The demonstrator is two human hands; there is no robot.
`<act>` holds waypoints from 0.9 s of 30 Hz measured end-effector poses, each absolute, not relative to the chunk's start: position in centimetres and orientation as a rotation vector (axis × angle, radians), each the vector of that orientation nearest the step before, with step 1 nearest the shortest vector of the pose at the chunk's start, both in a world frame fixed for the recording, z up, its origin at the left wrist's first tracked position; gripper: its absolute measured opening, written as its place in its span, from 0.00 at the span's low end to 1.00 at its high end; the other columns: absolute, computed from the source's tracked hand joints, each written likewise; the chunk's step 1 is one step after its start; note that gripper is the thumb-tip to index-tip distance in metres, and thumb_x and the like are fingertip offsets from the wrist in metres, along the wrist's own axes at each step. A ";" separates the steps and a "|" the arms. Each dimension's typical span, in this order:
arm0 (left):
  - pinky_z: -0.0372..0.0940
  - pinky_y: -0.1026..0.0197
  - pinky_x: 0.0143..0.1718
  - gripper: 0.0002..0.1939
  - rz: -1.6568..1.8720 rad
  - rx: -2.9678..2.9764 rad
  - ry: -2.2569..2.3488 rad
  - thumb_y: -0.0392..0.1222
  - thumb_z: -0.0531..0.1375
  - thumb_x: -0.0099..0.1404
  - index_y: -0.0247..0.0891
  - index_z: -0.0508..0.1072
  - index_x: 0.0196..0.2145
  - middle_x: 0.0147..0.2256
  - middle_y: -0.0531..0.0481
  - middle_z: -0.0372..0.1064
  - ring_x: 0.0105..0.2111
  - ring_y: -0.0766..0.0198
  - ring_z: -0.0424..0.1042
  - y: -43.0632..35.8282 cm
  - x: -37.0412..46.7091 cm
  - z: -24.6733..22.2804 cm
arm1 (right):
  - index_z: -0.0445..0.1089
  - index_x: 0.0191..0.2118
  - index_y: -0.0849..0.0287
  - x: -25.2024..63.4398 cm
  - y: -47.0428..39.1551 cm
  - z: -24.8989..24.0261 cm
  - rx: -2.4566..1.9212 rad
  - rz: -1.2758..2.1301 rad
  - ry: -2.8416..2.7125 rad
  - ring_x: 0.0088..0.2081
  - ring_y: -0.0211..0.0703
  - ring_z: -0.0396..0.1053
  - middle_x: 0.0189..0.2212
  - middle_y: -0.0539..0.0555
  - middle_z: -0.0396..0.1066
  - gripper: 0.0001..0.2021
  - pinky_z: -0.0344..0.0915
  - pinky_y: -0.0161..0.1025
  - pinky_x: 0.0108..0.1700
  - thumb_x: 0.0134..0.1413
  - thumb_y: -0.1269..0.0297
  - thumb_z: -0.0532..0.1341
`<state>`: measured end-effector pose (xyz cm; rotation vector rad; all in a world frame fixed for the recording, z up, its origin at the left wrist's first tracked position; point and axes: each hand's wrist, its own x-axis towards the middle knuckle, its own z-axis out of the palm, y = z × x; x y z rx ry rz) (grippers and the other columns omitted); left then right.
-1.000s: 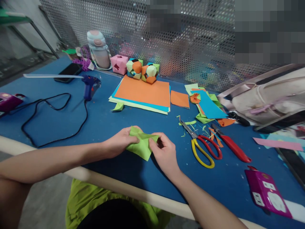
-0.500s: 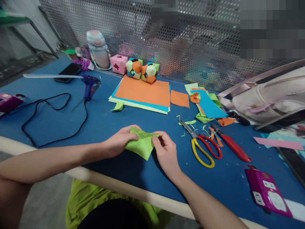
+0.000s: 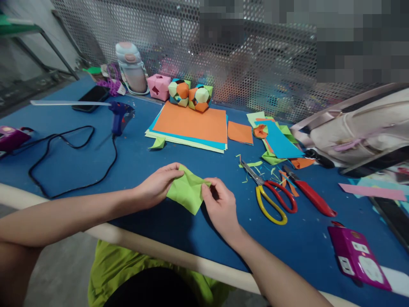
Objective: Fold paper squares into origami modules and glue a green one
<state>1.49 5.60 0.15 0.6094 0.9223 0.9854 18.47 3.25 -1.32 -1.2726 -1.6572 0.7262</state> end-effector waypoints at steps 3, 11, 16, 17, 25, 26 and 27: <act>0.58 0.68 0.26 0.04 0.985 0.552 0.894 0.33 0.56 0.55 0.34 0.64 0.24 0.21 0.55 0.63 0.21 0.71 0.64 5.7 1.5 0.3 | 0.68 0.35 0.57 18.4 3.2 -1.2 -1.166 0.572 -1.777 0.26 0.36 0.65 0.27 0.49 0.69 0.04 0.63 0.33 0.29 0.56 0.68 0.56; 0.63 0.62 0.35 0.07 0.931 0.488 0.842 0.34 0.52 0.59 0.32 0.70 0.30 0.28 0.47 0.70 0.29 0.64 0.70 5.9 1.2 0.3 | 0.68 0.37 0.58 18.3 3.4 -1.1 -0.981 0.428 -1.934 0.31 0.39 0.69 0.30 0.52 0.71 0.07 0.65 0.37 0.34 0.56 0.73 0.55; 0.62 0.64 0.32 0.07 0.912 0.525 0.826 0.35 0.52 0.59 0.33 0.70 0.31 0.26 0.49 0.69 0.27 0.65 0.69 5.9 1.0 0.3 | 0.68 0.41 0.57 18.4 3.3 -1.6 -1.071 0.525 -1.905 0.32 0.39 0.69 0.33 0.53 0.71 0.07 0.66 0.37 0.35 0.57 0.69 0.55; 0.62 0.64 0.31 0.07 0.911 0.534 0.828 0.35 0.52 0.59 0.33 0.70 0.31 0.26 0.49 0.69 0.27 0.66 0.68 5.9 1.0 0.4 | 0.67 0.41 0.57 18.3 3.3 -1.7 -1.120 0.566 -1.862 0.32 0.39 0.69 0.33 0.53 0.71 0.07 0.66 0.37 0.34 0.56 0.67 0.56; 0.59 0.66 0.30 0.07 0.914 0.629 0.886 0.37 0.54 0.58 0.34 0.70 0.31 0.26 0.51 0.68 0.27 0.67 0.67 5.8 1.0 0.8 | 0.67 0.33 0.58 18.3 3.4 -1.5 -1.320 0.883 -1.574 0.25 0.36 0.63 0.25 0.49 0.68 0.08 0.62 0.33 0.26 0.54 0.59 0.58; 0.59 0.65 0.30 0.07 0.911 0.652 0.891 0.38 0.54 0.58 0.35 0.71 0.31 0.27 0.51 0.68 0.27 0.66 0.67 5.8 1.0 0.8 | 0.68 0.32 0.58 18.3 3.4 -1.4 -1.324 0.901 -1.556 0.25 0.36 0.63 0.25 0.49 0.68 0.08 0.62 0.33 0.26 0.54 0.59 0.58; 0.59 0.65 0.30 0.07 0.905 0.677 0.900 0.38 0.54 0.57 0.35 0.71 0.31 0.27 0.51 0.68 0.28 0.66 0.67 5.7 1.0 0.8 | 0.68 0.32 0.58 18.4 3.5 -1.4 -1.327 0.915 -1.541 0.26 0.36 0.63 0.25 0.50 0.68 0.08 0.62 0.33 0.27 0.54 0.58 0.58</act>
